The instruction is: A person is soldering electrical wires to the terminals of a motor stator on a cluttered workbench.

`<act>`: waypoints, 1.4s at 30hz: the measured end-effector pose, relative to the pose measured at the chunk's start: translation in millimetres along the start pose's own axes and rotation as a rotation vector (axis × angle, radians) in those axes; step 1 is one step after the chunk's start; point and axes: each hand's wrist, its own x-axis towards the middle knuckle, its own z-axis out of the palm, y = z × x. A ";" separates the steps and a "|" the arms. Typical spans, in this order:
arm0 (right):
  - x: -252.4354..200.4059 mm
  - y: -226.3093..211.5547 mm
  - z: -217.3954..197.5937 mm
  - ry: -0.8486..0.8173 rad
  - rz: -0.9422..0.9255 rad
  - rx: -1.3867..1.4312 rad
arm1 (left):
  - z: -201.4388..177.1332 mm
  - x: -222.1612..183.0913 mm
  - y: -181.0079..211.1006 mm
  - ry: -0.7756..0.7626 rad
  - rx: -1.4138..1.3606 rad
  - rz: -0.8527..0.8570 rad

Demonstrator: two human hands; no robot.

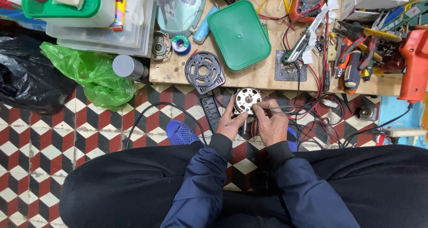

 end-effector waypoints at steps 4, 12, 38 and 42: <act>0.0 1.0 0.9 0.013 -0.004 -0.005 | 0.2 -0.7 -2.2 -0.001 0.008 0.000; -1.0 -1.4 1.7 0.005 0.004 0.012 | -3.2 -0.7 -6.8 -0.029 -0.003 0.018; -3.2 -3.0 -0.8 0.008 0.021 -0.001 | -0.3 -1.6 -6.5 -0.006 -0.030 0.008; -1.9 -3.5 -1.3 0.001 0.024 -0.010 | 2.6 -4.5 0.1 0.006 -0.047 -0.001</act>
